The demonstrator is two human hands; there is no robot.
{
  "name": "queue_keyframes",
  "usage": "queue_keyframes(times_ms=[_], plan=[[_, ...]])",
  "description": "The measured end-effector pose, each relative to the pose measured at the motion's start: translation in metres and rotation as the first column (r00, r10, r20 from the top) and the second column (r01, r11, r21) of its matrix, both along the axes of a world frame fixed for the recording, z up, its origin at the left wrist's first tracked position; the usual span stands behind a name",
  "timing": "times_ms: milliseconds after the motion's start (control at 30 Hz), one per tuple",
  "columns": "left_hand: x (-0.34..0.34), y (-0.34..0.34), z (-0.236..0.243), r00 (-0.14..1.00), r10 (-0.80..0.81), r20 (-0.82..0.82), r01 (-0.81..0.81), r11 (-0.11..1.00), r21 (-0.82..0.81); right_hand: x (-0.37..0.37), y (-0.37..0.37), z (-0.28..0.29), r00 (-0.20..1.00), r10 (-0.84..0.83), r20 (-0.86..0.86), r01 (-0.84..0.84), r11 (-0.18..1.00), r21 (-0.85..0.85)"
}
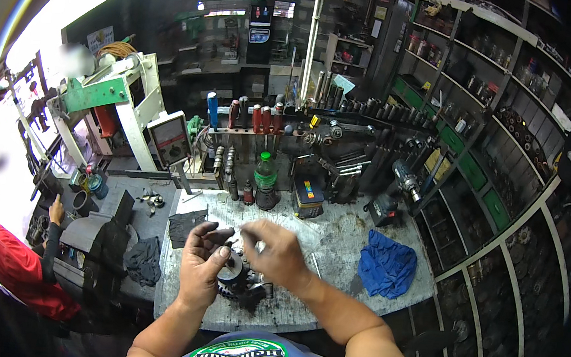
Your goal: The person disassembles a mechanical part on a workbench, removes a bolt, wipes the part with a cloth, and uses a hammer to tap it. The person then retrieves a socket from a tool kit and places it on the bench. Another person works nearby.
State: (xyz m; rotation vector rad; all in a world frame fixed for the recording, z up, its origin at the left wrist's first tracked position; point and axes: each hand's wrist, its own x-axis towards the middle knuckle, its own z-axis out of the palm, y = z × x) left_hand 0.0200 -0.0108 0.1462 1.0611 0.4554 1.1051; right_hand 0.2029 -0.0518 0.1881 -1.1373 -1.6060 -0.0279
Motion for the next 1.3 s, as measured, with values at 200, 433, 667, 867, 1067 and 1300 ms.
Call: queue_keyframes(times_ms=[200,433,667,867,1067,1300], plan=[[-0.042,-0.016,-0.028,0.961,0.276,0.003,-0.276,0.958,0.081,0.144,0.117,0.081,0.865,-0.467,0.183,0.443,0.882,0.159],[-0.155,-0.063,-0.123,0.694,0.618,-0.37,-0.659,0.752,0.018,0.223,0.196,0.084,0.757,-0.607,0.241,0.617,0.786,0.042],[-0.223,-0.117,-0.195,0.515,0.731,-0.448,-0.837,0.54,-0.081,0.233,0.22,0.068,0.718,-0.65,0.247,0.679,0.733,-0.044],[-0.219,-0.109,-0.2,0.554,0.7,-0.45,-0.796,0.604,-0.04,0.236,0.234,0.064,0.716,-0.64,0.279,0.681,0.729,-0.074],[-0.213,-0.099,-0.188,0.609,0.638,-0.47,-0.739,0.672,-0.046,0.236,0.241,0.058,0.746,-0.601,0.287,0.655,0.74,-0.155],[-0.207,-0.095,-0.192,0.624,0.585,-0.519,-0.722,0.686,-0.095,0.247,0.231,0.049,0.755,-0.614,0.233,0.648,0.752,-0.119]])
